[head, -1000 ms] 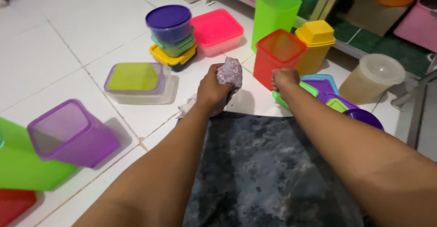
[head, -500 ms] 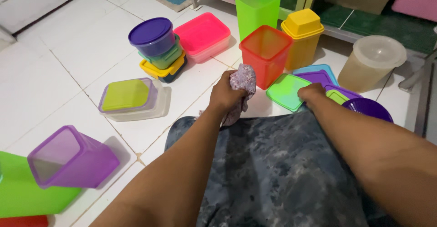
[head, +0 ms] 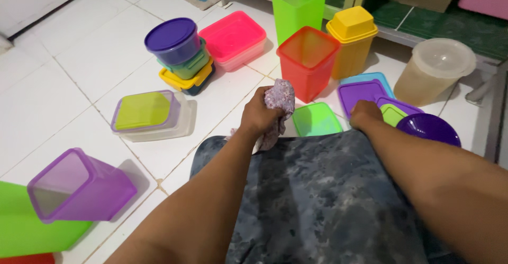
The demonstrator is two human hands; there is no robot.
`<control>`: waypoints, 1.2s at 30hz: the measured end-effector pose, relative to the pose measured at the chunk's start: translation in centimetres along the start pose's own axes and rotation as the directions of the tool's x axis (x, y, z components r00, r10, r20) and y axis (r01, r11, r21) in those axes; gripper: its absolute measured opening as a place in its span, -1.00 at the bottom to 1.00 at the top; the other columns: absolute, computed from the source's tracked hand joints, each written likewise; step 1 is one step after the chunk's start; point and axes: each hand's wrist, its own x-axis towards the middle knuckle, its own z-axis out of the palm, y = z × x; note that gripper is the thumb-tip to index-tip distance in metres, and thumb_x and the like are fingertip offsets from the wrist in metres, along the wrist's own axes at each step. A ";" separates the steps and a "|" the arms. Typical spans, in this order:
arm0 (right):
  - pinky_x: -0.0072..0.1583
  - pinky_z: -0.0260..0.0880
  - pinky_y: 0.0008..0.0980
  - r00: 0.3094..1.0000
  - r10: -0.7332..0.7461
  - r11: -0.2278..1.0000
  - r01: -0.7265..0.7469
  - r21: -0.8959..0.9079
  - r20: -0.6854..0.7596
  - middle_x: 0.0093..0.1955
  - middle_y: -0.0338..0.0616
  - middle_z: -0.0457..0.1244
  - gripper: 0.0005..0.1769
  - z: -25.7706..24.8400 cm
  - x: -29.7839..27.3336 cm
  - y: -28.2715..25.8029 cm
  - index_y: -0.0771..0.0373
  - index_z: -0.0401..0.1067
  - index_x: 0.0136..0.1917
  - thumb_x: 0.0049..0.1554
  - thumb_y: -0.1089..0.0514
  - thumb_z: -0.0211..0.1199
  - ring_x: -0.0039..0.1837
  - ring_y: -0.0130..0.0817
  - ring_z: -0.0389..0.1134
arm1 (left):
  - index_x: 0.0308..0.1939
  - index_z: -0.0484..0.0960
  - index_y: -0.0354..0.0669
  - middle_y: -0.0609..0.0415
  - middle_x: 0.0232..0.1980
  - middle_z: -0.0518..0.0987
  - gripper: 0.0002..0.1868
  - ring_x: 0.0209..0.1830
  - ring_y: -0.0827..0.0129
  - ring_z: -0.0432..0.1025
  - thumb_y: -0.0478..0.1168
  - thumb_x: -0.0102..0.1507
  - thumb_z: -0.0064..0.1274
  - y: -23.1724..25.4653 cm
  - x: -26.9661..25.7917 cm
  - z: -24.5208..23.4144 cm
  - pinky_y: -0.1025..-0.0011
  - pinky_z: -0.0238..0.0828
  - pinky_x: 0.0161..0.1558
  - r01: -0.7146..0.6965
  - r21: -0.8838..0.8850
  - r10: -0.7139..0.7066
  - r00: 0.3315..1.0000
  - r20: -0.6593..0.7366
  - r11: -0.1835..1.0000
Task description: The person wipes the inside and outside of several plastic containers with a cloth. They handle a purple container and a yellow container, cleaning them one at a time and placing them on the floor.
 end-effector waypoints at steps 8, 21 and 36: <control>0.21 0.48 -0.08 0.977 -0.159 0.949 0.192 -0.252 0.146 0.20 0.09 0.41 -0.44 -5.7 -5.0 -3.2 0.23 0.61 0.13 -0.09 -0.05 0.58 0.26 0.03 0.44 | 0.28 0.48 -0.01 -0.11 0.06 0.67 -0.22 0.04 0.11 0.59 -0.16 -0.05 0.36 -0.8 -0.2 -0.8 0.31 0.47 0.09 -0.010 0.042 0.012 0.999 -0.035 0.999; 0.12 0.45 -0.04 0.971 -0.143 0.988 0.129 -0.083 -0.191 0.15 0.20 0.36 -0.44 -6.4 -6.4 -2.7 0.35 0.58 0.06 -0.01 -0.14 0.43 0.15 0.11 0.42 | 0.31 0.45 0.00 -0.15 0.03 0.68 -0.22 0.01 0.11 0.61 -0.14 -0.01 0.32 -1.1 -0.3 -0.5 0.30 0.50 0.07 0.005 0.030 -0.005 1.000 -0.015 1.000; -0.05 0.45 -0.14 0.696 -0.133 0.686 0.579 0.441 -0.706 -0.19 -0.01 0.35 -0.80 -13.1 -13.4 -15.7 0.26 0.47 -0.28 -0.02 0.12 0.42 -0.15 -0.05 0.43 | -0.03 0.68 -0.29 -0.06 -0.19 0.72 -0.62 -0.24 0.27 0.60 -0.11 0.16 0.16 -4.0 0.4 -2.7 0.33 0.50 -0.14 0.107 -0.320 -0.136 0.988 -0.071 0.941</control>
